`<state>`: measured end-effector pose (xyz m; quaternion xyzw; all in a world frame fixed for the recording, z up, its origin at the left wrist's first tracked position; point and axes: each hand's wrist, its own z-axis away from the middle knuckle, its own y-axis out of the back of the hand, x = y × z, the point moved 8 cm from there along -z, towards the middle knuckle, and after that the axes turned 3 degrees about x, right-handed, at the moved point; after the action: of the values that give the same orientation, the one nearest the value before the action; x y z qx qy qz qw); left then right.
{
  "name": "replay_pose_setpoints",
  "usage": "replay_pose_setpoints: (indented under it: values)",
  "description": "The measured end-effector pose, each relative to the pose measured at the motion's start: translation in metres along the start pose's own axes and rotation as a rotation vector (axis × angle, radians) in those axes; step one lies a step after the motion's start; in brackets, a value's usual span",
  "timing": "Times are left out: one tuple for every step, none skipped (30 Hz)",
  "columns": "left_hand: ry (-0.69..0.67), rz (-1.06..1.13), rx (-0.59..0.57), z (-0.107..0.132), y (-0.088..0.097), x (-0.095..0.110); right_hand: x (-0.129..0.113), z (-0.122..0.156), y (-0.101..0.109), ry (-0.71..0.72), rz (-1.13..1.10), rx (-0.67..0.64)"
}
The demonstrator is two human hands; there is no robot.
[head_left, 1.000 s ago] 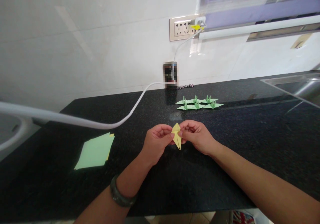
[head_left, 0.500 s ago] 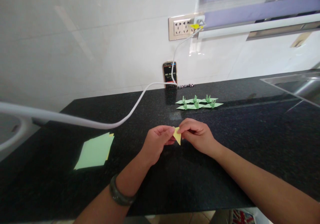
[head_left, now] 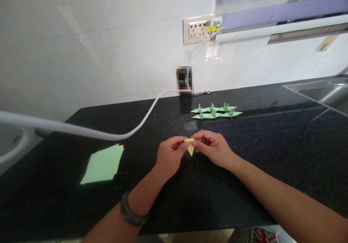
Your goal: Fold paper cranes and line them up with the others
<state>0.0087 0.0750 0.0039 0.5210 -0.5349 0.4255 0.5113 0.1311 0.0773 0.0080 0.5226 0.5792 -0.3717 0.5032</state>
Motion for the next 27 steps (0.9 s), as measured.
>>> replay_pose_setpoints:
  values:
    - [-0.018, -0.043, 0.009, 0.000, 0.001, 0.001, 0.000, 0.000, 0.001, 0.006, 0.018, 0.004]
    - [-0.035, -0.085, 0.016, 0.000, 0.002, 0.002, 0.000, 0.000, 0.001, 0.010, 0.029, 0.008]
    - [-0.053, -0.123, 0.024, 0.001, 0.003, 0.004, 0.000, 0.000, 0.001, 0.011, 0.031, 0.011]
    - [-0.068, -0.156, 0.030, 0.001, 0.003, 0.007, 0.001, 0.000, 0.002, 0.009, 0.026, 0.012]
    - [-0.080, -0.183, 0.033, 0.001, 0.003, 0.009, 0.002, 0.000, 0.001, 0.003, 0.015, 0.008]
    - [-0.086, -0.203, 0.032, 0.001, 0.003, 0.011, 0.003, -0.001, 0.001, -0.005, 0.001, 0.001]
    - [-0.086, -0.215, 0.027, 0.001, 0.003, 0.012, 0.004, -0.001, 0.000, -0.014, -0.014, -0.012]
    - [-0.084, -0.221, 0.021, 0.001, 0.003, 0.012, 0.005, -0.001, -0.001, -0.025, -0.023, -0.029]
    - [-0.082, -0.223, 0.014, 0.001, 0.003, 0.012, 0.006, -0.001, -0.002, -0.036, -0.027, -0.050]
    - [-0.080, -0.220, 0.006, 0.001, 0.003, 0.012, 0.006, -0.001, -0.004, -0.048, -0.025, -0.072]
    - [-0.076, -0.210, -0.002, 0.001, 0.002, 0.012, 0.006, 0.000, -0.005, -0.057, -0.020, -0.088]
    - [-0.069, -0.186, -0.012, 0.001, 0.001, 0.011, 0.006, 0.000, -0.006, -0.062, -0.012, -0.096]
    - [-0.055, -0.148, -0.025, 0.002, 0.000, 0.010, 0.005, 0.001, -0.006, -0.063, -0.003, -0.093]
    - [-0.033, -0.095, -0.044, 0.002, -0.003, 0.008, 0.004, 0.001, -0.005, -0.061, 0.006, -0.077]
    - [0.000, -0.029, -0.069, 0.002, -0.006, 0.006, 0.003, 0.002, -0.003, -0.055, 0.013, -0.052]
    - [0.042, 0.040, -0.100, 0.003, -0.010, 0.003, 0.001, 0.002, -0.001, -0.045, 0.016, -0.021]
    - [0.093, 0.102, -0.130, 0.003, -0.014, 0.000, 0.000, 0.002, 0.001, -0.032, 0.018, 0.011]
    - [0.147, 0.148, -0.154, 0.004, -0.017, -0.004, -0.001, 0.002, 0.003, -0.019, 0.018, 0.041]
    - [0.195, 0.175, -0.166, 0.005, -0.020, -0.007, -0.002, 0.002, 0.005, -0.008, 0.014, 0.063]
    - [0.232, 0.188, -0.167, 0.006, -0.021, -0.011, -0.002, 0.002, 0.006, -0.002, 0.007, 0.074]
    - [0.253, 0.194, -0.160, 0.006, -0.020, -0.013, -0.002, 0.001, 0.006, -0.001, -0.005, 0.074]
    - [0.261, 0.200, -0.150, 0.005, -0.019, -0.015, -0.001, 0.001, 0.005, -0.007, -0.021, 0.062]
    - [0.258, 0.211, -0.146, 0.005, -0.019, -0.016, 0.000, 0.001, 0.004, -0.015, -0.040, 0.042]
    - [0.255, 0.229, -0.150, 0.004, -0.019, -0.016, 0.000, 0.000, 0.002, -0.021, -0.063, 0.020]
    - [0.256, 0.251, -0.163, 0.004, -0.019, -0.017, 0.001, 0.000, 0.001, -0.025, -0.085, 0.002]
    - [0.264, 0.274, -0.181, 0.004, -0.021, -0.018, 0.001, 0.000, 0.000, -0.026, -0.105, -0.012]
    - [0.276, 0.295, -0.200, 0.005, -0.022, -0.019, 0.001, 0.000, -0.001, -0.026, -0.123, -0.023]
